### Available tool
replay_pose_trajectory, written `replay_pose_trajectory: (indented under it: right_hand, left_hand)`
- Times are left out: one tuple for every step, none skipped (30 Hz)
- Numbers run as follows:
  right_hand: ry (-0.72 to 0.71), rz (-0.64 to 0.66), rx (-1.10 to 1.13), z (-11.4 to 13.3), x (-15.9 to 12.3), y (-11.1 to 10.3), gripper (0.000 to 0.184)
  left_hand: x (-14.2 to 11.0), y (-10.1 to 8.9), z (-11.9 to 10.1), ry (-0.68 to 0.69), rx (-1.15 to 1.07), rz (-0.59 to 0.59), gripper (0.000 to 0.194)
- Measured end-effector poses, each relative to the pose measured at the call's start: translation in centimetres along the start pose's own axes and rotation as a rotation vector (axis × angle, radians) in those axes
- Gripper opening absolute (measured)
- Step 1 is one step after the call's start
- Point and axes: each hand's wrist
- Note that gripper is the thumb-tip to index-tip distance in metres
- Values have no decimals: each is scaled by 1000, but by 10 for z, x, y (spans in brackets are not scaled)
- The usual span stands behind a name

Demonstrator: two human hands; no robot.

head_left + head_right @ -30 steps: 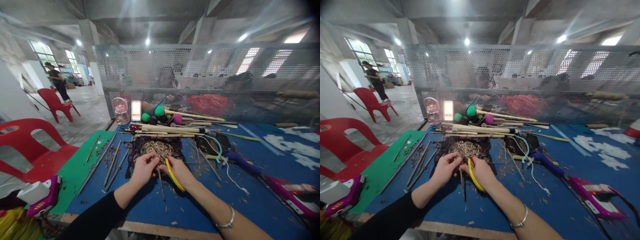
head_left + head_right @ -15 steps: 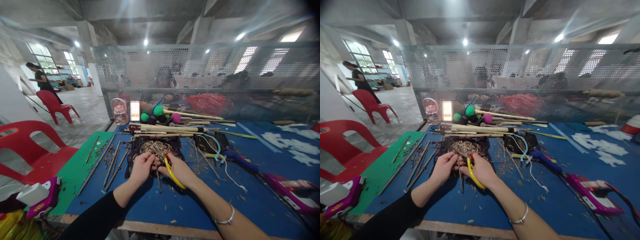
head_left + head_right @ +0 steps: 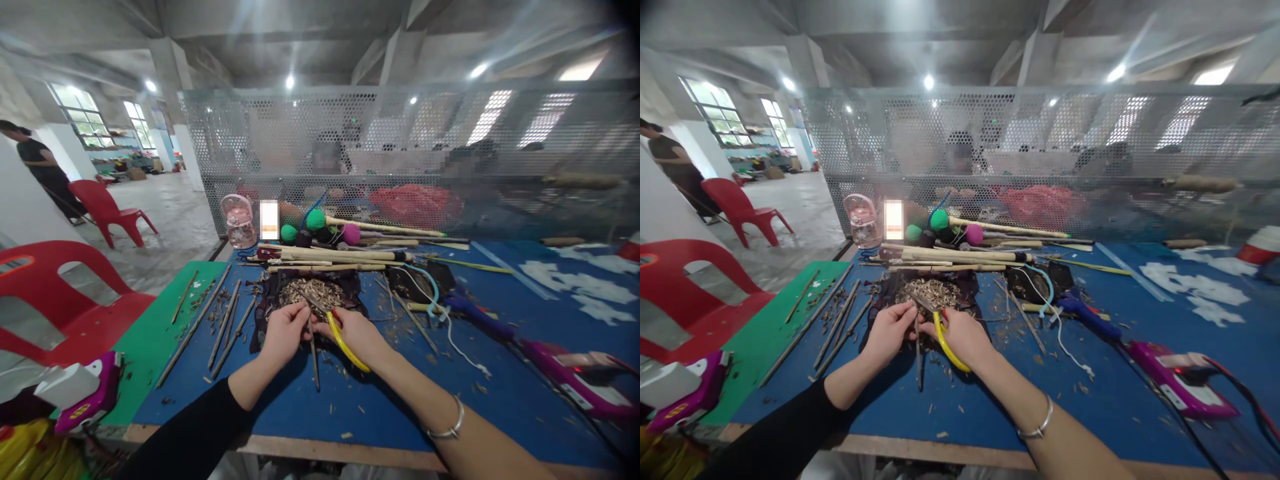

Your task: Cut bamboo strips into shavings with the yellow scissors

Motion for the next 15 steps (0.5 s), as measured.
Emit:
replay_pose_trajectory:
  right_hand:
    - [-9,15,15,-2,1,1,38]
    - [-14,29,29,-3,3,2,38]
    - [-16,42,41,-4,4,2,38]
    - [-14,53,52,-5,4,2,38]
    - [-5,56,59,-5,5,1,38]
    - [5,52,65,-5,5,0,38]
    - [13,46,68,-5,5,-1,38]
    - [22,42,68,-5,5,-2,39]
    - [26,40,66,-5,5,-3,40]
    - [27,39,61,-5,5,-3,40]
    - [27,36,49,-5,6,-3,41]
    - [27,30,31,-5,6,-3,41]
    - [32,17,5,-5,6,-2,41]
    - [36,5,-23,-5,6,-1,41]
    - [38,-4,-45,-5,5,0,41]
  left_hand:
    - [0,0,0,-6,-14,-4,33]
    - [1,0,0,-10,-29,-2,34]
    - [0,-1,0,-13,-39,18,33]
    - [0,0,-1,-11,-44,54,32]
    - [-1,0,-1,-7,-45,98,30]
    - [-2,0,-2,-1,-47,139,29]
    - [-2,0,-2,-3,-52,168,28]
    - [-3,1,-2,-13,-63,176,30]
    - [-3,1,-2,-34,-79,158,35]
    - [-2,1,-1,-65,-97,124,40]
    - [-2,1,-1,-99,-112,89,45]
    - [-1,0,0,-127,-124,59,49]
    - [0,0,0,-143,-135,34,52]
    - [1,-1,0,-148,-145,13,52]
    - [2,-1,0,-146,-155,-5,49]
Point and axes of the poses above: each hand's wrist, its own x-axis towards the middle knuckle, its own y-axis out of the palm, z = x × y, and after that the axes turned 6 degrees about -x, right-handed
